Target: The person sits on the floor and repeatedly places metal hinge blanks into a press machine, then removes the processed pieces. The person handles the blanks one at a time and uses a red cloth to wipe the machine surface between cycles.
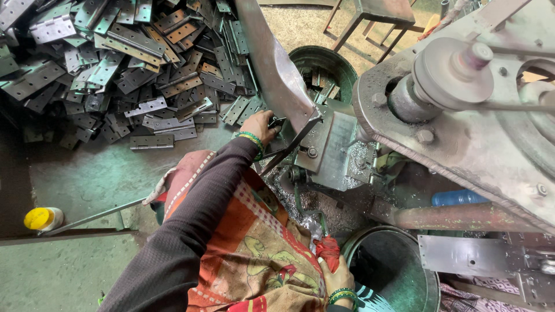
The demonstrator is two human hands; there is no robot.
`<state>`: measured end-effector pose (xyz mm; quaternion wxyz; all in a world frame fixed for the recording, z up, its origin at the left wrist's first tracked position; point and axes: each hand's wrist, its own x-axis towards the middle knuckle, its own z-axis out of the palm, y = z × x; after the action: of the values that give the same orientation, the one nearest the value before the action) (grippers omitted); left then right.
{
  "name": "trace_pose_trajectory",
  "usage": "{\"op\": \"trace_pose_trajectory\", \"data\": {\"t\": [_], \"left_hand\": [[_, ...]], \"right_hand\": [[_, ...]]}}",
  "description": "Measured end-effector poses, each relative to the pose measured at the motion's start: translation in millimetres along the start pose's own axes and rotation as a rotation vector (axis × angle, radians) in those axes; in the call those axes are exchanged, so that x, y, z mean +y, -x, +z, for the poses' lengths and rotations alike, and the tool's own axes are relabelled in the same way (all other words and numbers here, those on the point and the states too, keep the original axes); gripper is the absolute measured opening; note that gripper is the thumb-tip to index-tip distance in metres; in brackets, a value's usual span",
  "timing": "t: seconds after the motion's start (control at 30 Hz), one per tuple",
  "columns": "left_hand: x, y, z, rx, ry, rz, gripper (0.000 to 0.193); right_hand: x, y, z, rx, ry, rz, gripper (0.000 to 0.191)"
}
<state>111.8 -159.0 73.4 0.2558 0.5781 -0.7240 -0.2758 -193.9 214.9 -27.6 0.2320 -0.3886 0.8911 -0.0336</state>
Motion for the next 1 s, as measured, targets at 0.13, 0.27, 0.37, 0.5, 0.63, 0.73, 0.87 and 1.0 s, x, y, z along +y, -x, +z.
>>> {"op": "trace_pose_trajectory", "data": {"t": [0.13,0.27,0.37,0.5,0.63,0.73,0.87,1.0], "left_hand": [[2.2,0.6,-1.2,-0.017,0.005,-0.021,0.044],[5.7,0.7,-3.3,-0.076,0.018,-0.094,0.045],[6.0,0.2,-3.6,-0.077,0.003,-0.095,0.047],[3.1,-1.1,-1.7,-0.053,0.000,-0.057,0.048],[0.6,-1.9,0.4,-0.061,-0.004,-0.049,0.046],[-0.4,-1.4,0.9,-0.020,-0.012,-0.017,0.047],[-1.1,-0.8,1.3,-0.022,-0.014,-0.017,0.045],[-0.3,-1.4,1.9,-0.031,-0.024,-0.014,0.046]], "right_hand": [[3.6,-3.2,3.6,0.027,0.022,-0.017,0.078],[3.2,-2.6,2.9,0.013,0.014,0.002,0.078],[0.9,-0.8,0.2,0.004,0.020,0.012,0.076],[-2.4,1.0,-3.5,0.010,0.013,-0.011,0.075],[-4.9,2.4,-5.1,0.016,0.002,-0.012,0.073],[-5.2,2.7,-5.1,0.021,-0.013,-0.018,0.073],[-4.1,1.6,-4.1,0.006,-0.008,-0.016,0.071],[-3.1,1.1,-3.6,0.034,-0.008,-0.035,0.072]]}}
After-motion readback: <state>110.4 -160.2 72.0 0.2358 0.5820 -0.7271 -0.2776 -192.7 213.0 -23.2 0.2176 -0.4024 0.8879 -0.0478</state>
